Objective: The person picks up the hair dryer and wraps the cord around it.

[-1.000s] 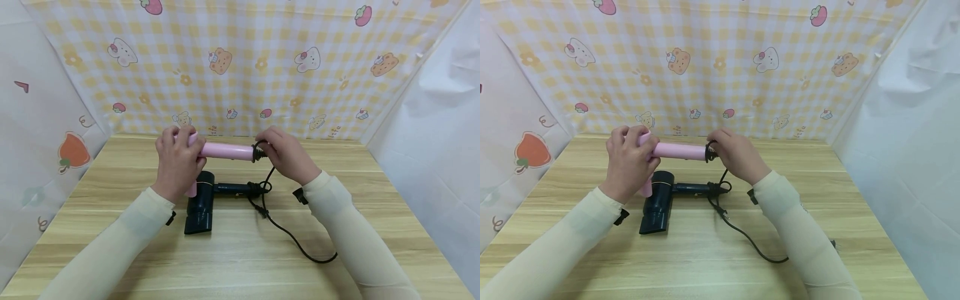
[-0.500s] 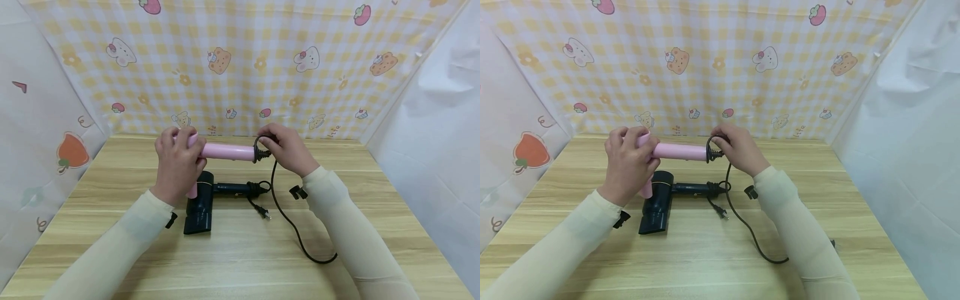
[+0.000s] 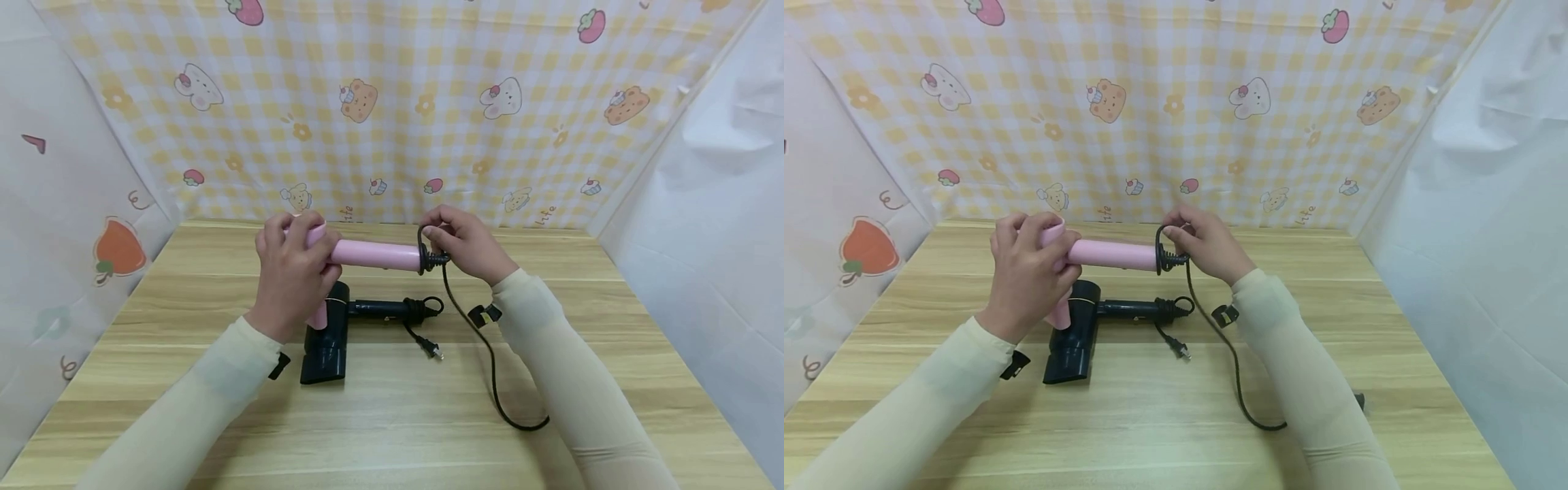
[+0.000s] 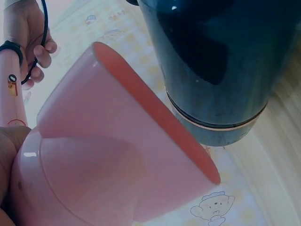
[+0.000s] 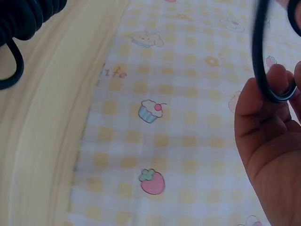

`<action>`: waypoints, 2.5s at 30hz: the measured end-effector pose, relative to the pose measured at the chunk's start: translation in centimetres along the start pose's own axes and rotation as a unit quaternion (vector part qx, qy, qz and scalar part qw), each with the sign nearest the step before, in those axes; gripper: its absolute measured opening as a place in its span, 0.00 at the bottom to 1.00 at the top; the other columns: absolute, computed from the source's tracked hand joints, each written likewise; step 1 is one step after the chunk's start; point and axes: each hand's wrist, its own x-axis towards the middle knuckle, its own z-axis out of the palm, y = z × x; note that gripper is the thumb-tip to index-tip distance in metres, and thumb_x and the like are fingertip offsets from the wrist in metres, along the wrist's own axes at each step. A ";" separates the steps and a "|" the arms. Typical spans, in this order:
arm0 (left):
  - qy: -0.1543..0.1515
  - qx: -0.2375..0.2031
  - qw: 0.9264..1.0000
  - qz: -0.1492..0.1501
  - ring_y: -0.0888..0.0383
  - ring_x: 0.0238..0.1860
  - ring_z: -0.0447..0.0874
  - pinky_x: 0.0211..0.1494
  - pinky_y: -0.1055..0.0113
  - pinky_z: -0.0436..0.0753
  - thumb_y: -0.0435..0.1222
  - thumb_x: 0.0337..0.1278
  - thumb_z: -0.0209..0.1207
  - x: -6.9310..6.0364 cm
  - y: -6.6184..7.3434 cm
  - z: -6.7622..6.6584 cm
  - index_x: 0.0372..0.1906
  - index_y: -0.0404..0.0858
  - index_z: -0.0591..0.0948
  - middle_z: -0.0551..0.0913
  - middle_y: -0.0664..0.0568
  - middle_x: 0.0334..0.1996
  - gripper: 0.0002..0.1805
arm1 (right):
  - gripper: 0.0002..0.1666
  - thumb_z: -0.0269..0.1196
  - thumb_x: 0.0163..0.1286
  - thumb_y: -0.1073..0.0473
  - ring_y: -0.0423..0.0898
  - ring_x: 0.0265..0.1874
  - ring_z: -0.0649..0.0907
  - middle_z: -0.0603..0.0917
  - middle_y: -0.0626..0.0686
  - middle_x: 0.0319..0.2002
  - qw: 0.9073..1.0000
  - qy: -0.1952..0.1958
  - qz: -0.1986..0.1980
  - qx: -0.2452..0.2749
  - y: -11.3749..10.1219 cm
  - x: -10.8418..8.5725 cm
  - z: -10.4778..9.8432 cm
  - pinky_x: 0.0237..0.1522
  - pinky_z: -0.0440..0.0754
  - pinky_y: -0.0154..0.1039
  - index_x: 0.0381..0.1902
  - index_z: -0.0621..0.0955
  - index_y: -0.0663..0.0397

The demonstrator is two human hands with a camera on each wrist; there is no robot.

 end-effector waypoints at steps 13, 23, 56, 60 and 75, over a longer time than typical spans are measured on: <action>0.007 0.011 1.000 -0.027 0.35 0.54 0.64 0.47 0.37 0.65 0.33 0.51 0.66 -0.2 0.2 0.2 0.41 0.39 0.86 0.76 0.39 0.51 0.10 | 0.13 0.50 0.79 0.61 0.51 0.30 0.82 0.83 0.55 0.35 0.998 -0.029 0.041 0.022 2.3 -0.4 2.7 0.34 0.81 0.46 0.48 0.82 0.53; -0.010 0.011 0.998 -0.063 0.34 0.55 0.63 0.45 0.38 0.65 0.32 0.49 0.69 -0.1 -0.2 0.6 0.42 0.38 0.87 0.76 0.39 0.52 0.12 | 0.09 0.50 0.79 0.61 0.53 0.24 0.79 0.79 0.54 0.23 0.996 -0.059 0.068 -0.001 2.1 -1.6 4.2 0.29 0.74 0.44 0.39 0.78 0.55; -0.044 0.041 0.995 -0.083 0.35 0.57 0.62 0.47 0.38 0.64 0.33 0.49 0.71 -0.1 -1.4 1.4 0.45 0.37 0.86 0.74 0.38 0.57 0.15 | 0.12 0.57 0.64 0.67 0.37 0.16 0.68 0.73 0.42 0.19 0.976 -0.109 -0.052 -0.182 -2.4 -4.3 3.1 0.22 0.68 0.35 0.44 0.81 0.53; -0.035 0.041 0.996 -0.066 0.36 0.55 0.63 0.45 0.39 0.64 0.33 0.48 0.72 -0.1 -1.3 1.5 0.43 0.36 0.86 0.75 0.40 0.54 0.15 | 0.09 0.57 0.64 0.67 0.36 0.15 0.67 0.73 0.42 0.19 0.977 -0.075 -0.070 -0.185 -3.0 -4.2 2.3 0.20 0.66 0.34 0.39 0.82 0.53; -0.026 0.052 0.998 -0.032 0.35 0.55 0.64 0.48 0.37 0.65 0.35 0.47 0.73 -0.2 -0.6 1.2 0.43 0.36 0.85 0.74 0.40 0.53 0.16 | 0.04 0.63 0.68 0.65 0.42 0.23 0.75 0.82 0.46 0.31 0.987 0.019 -0.091 -0.128 -3.1 -3.1 0.5 0.27 0.74 0.37 0.38 0.83 0.52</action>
